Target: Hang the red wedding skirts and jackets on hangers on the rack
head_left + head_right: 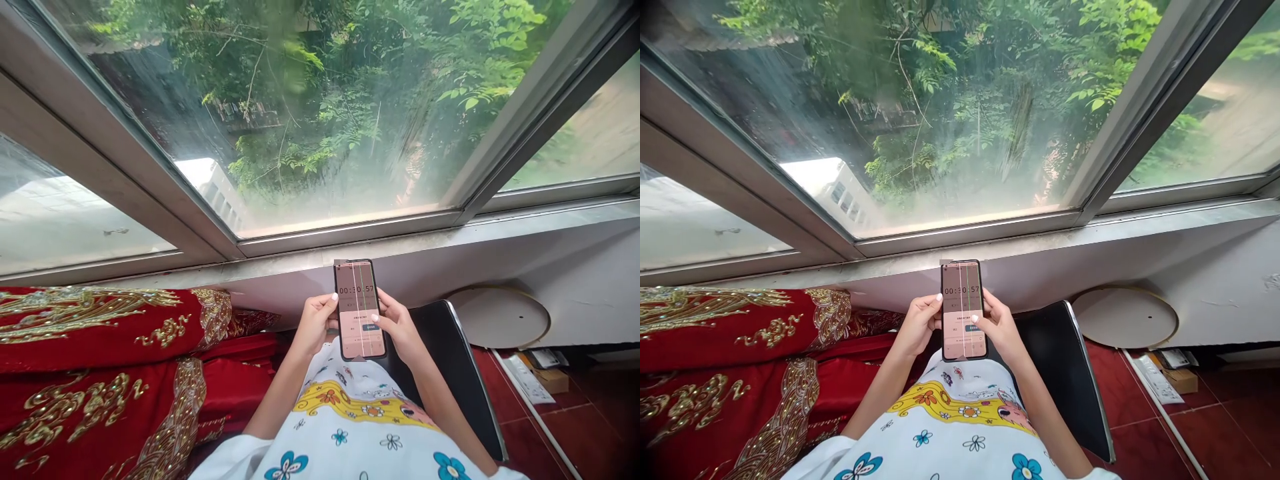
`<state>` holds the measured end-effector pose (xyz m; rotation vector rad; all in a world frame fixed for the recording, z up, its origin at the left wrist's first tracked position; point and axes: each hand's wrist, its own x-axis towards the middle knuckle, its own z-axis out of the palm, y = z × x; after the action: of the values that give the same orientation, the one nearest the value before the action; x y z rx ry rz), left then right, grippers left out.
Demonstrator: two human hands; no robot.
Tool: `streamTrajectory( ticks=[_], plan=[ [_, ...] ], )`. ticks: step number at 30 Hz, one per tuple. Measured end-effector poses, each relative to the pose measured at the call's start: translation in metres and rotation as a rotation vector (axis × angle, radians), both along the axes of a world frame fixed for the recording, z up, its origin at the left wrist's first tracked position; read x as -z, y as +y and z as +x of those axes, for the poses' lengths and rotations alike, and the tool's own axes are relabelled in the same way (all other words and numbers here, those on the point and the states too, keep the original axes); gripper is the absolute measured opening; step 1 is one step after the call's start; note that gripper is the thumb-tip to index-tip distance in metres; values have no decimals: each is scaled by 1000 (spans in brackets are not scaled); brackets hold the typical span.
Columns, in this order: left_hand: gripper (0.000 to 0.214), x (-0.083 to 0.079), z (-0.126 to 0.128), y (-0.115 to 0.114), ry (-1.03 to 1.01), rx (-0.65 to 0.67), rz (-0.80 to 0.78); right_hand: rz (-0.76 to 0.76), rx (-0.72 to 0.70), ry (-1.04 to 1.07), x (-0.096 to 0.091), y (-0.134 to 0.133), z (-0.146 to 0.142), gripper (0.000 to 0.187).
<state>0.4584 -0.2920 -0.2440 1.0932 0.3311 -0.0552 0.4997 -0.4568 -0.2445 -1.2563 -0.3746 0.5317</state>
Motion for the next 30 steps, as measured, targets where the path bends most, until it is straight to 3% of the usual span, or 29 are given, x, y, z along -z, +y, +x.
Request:
streamTrajectory(
  ticks=[6, 16, 22, 30],
  plan=[
    [34, -7, -1, 3, -1, -25, -8, 4, -53, -52, 0, 0, 1, 68],
    [34, -8, -4, 5, -12, -48, 2, 56, -91, -40, 0, 1, 1, 67],
    [31, -8, -6, 5, -20, -63, -8, -13, -73, -65, 4, 1, 1, 74],
    [32, -9, -7, 5, -22, -54, 3, 21, -61, -43, 4, 3, 1, 68]
  ],
)
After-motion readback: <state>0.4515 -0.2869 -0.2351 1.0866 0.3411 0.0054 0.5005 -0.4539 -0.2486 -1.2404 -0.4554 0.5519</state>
